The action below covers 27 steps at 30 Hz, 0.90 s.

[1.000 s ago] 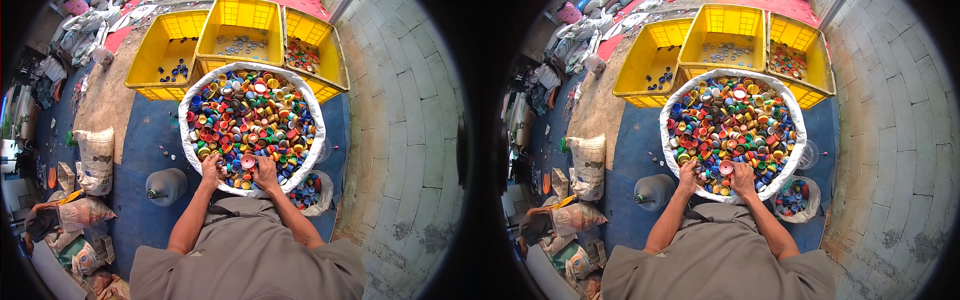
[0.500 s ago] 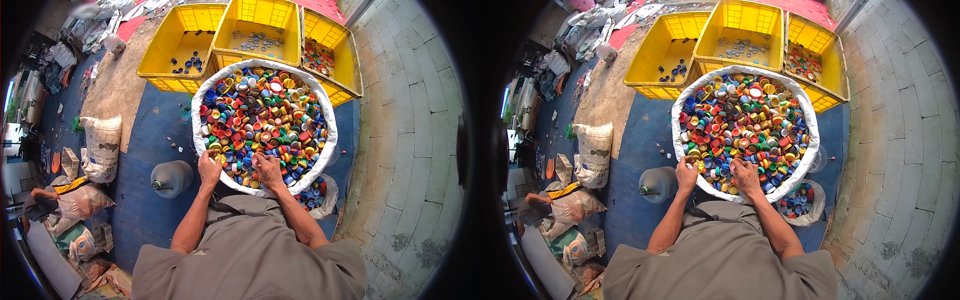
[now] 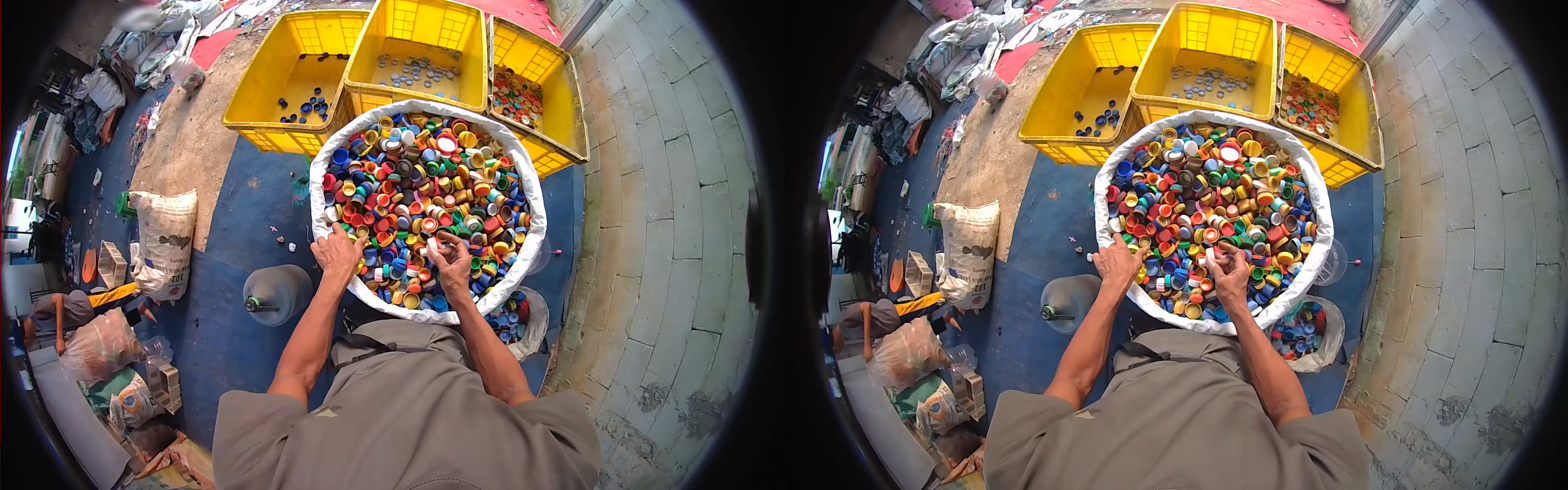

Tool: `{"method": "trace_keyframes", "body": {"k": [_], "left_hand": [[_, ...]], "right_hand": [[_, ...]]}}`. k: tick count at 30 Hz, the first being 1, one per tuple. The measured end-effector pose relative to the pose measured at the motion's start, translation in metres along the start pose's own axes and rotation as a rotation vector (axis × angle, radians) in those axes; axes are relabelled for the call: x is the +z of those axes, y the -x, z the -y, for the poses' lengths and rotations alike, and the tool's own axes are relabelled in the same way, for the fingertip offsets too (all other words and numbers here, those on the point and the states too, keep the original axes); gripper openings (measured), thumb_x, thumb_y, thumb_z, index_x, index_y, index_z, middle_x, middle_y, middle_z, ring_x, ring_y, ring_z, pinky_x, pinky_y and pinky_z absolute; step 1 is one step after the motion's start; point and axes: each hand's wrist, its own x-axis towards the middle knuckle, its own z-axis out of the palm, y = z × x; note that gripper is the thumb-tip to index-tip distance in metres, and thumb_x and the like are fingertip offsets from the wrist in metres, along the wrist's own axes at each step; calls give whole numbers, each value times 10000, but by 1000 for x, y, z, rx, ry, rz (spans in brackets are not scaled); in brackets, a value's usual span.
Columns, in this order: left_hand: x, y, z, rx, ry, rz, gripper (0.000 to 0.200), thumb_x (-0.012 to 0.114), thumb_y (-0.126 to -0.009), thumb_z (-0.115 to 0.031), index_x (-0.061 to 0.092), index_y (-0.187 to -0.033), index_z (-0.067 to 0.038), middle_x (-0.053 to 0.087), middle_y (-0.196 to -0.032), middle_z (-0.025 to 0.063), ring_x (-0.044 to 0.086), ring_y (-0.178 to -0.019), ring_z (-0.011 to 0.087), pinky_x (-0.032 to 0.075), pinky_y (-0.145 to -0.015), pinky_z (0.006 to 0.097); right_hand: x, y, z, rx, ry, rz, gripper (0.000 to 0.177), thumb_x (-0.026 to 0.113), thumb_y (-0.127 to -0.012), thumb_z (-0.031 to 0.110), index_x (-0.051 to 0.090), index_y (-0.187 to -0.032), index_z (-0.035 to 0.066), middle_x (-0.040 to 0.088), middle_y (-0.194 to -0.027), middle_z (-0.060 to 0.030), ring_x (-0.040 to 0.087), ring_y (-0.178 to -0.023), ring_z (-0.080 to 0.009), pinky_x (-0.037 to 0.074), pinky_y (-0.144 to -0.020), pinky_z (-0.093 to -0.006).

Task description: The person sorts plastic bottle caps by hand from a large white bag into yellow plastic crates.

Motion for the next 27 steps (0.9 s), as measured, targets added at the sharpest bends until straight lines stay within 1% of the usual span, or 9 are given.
{"method": "trace_keyframes", "body": {"k": [3,9,13,14,17,18,19,21,27], "left_hand": [[2,-8,-4,-35,-41,107,540,658,-810,-491,555,-1087,-39,690,-933,154,637,-980,328,435,-813,461],[13,-12,-6,-41,-3,80,510,639,-822,-427,521,-1103,-18,688,-916,176,675,-879,338,464,-753,490],[6,0,-12,44,54,-50,483,647,-790,-357,509,-1070,12,673,-881,226,662,-822,380,460,-753,516],[5,2,-14,66,74,-103,531,686,-770,-397,512,-1057,15,664,-881,238,651,-824,383,466,-744,495],[-5,1,-18,140,649,-40,535,750,-758,-359,517,-1058,17,663,-883,212,655,-865,313,495,-750,429],[-8,2,-23,155,1000,1,481,790,-761,-269,528,-1061,2,664,-927,161,651,-903,227,513,-765,339],[5,-4,-22,196,1376,104,411,759,-797,-153,515,-1098,-18,647,-1016,137,644,-928,191,521,-777,312],[7,-4,-27,202,1877,276,436,730,-823,-136,492,-1180,-57,610,-1146,105,624,-1000,186,495,-820,306],[-15,6,-43,30,2396,570,500,698,-849,-160,457,-1287,-139,563,-1248,23,547,-1150,183,381,-972,377]], "right_hand": [[-8,-7,3,126,-276,-3,500,702,-825,78,458,-1253,-4,656,-882,-64,642,-822,-132,512,-774,-259],[-19,-1,10,251,-315,61,532,705,-821,114,443,-1275,22,634,-883,-35,638,-880,-150,518,-782,-291],[-15,9,22,290,-554,6,464,648,-834,139,475,-1246,15,578,-1070,-94,601,-962,-162,507,-772,-271],[-18,7,10,283,-534,23,428,555,-866,176,468,-1251,10,542,-1166,-123,578,-1043,-196,527,-805,-312],[-26,5,11,297,-671,116,428,469,-880,218,465,-1252,7,562,-1141,-126,599,-1023,-226,543,-824,-368],[-28,5,17,355,-673,128,466,433,-869,273,466,-1247,1,582,-1123,-149,626,-979,-265,547,-844,-413],[-30,5,18,379,-713,151,472,440,-865,282,469,-1246,3,588,-1116,-152,633,-964,-272,548,-841,-412],[-35,3,19,422,-791,202,484,452,-857,298,475,-1244,8,600,-1100,-157,647,-934,-286,550,-835,-410],[-34,0,29,555,-881,95,267,555,-894,369,593,-891,105,639,-876,-63,671,-789,-239,573,-655,-457]]}}
